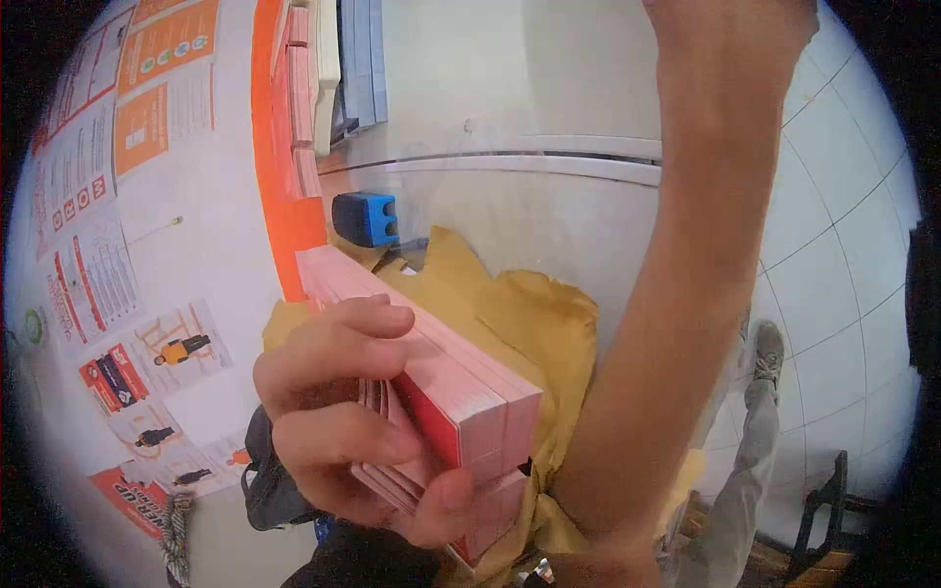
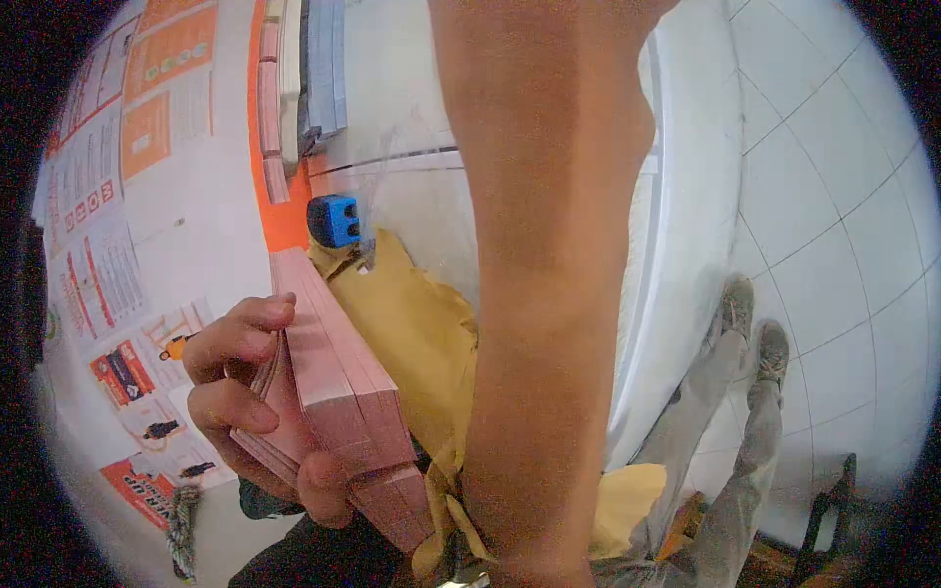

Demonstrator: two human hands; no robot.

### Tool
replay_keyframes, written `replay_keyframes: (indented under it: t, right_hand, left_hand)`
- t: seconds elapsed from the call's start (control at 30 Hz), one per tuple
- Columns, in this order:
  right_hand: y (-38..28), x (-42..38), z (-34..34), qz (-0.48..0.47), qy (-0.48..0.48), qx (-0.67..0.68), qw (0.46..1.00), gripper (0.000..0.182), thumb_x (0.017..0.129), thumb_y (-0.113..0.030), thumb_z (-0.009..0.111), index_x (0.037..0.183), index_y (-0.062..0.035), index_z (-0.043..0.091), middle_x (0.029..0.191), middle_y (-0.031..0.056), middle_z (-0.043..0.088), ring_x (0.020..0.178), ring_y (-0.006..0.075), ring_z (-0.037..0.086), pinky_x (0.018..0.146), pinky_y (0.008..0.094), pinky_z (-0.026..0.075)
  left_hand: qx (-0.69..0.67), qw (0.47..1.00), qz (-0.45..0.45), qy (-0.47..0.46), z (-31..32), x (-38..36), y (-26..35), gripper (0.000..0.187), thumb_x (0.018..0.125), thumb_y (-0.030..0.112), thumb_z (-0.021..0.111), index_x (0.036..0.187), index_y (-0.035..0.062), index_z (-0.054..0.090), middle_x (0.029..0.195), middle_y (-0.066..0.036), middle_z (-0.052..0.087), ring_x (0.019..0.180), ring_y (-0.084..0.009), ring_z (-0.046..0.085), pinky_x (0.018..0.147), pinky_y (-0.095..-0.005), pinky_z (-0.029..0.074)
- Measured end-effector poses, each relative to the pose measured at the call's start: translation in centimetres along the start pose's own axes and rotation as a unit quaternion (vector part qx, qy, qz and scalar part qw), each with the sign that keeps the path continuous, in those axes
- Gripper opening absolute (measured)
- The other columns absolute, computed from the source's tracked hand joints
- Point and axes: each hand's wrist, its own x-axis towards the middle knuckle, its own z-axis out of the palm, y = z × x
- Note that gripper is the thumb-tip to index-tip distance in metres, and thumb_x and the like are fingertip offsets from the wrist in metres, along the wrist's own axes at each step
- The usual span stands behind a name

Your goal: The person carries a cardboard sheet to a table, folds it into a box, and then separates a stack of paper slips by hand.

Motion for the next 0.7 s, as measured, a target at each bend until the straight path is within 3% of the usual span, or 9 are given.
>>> replay_keyframes:
  t: [0.1,0.37,0.57,0.7]
  right_hand:
    - [0.0,0.1,-0.1,-0.003,-0.007,-0.008,1.0,0.027,0.085,-0.011,0.06,0.099,0.0092,0.07,0.092,0.0239,0.072,0.084,0.0308,0.072,0.083,0.0392,0.057]
    - [-0.2,-0.4,0.4,0.002,0.018,-0.019,1.0,0.026,0.087,-0.01,0.059,0.101,0.0082,0.071,0.095,0.0245,0.072,0.087,0.0299,0.072,0.085,0.0401,0.057]
    - [-0.4,-0.3,0.3,0.013,0.013,-0.015,1.0,0.026,0.087,-0.01,0.059,0.102,0.0082,0.071,0.095,0.0246,0.072,0.088,0.0293,0.072,0.085,0.0396,0.058]
    - [-0.2,-0.3,0.3,0.009,0.007,-0.01,1.0,0.026,0.087,-0.01,0.059,0.102,0.0082,0.071,0.094,0.0244,0.072,0.087,0.029,0.072,0.084,0.0392,0.058]
  left_hand:
    - [-0.014,1.0,-0.013,0.008,-0.1,-0.2,0.1,0.037,0.072,0.032,0.079,0.091,0.0108,0.055,0.102,-0.02,0.057,0.093,-0.037,0.062,0.083,-0.0454,0.052]
    - [-0.026,0.997,-0.025,-0.074,-1.7,0.1,0.1,0.041,0.078,0.032,0.079,0.103,0.0138,0.053,0.104,-0.019,0.059,0.097,-0.039,0.063,0.085,-0.0494,0.051]
    - [-0.008,1.0,-0.012,0.006,-0.2,-0.5,0.7,0.046,0.085,0.036,0.072,0.117,0.0139,0.045,0.1,-0.017,0.062,0.09,-0.0378,0.064,0.084,-0.053,0.051]
    - [-0.01,1.0,0.018,-0.004,-0.6,-0.1,0.6,0.04,0.087,0.038,0.068,0.114,0.0153,0.049,0.092,-0.012,0.057,0.083,-0.0338,0.062,0.086,-0.0568,0.052]
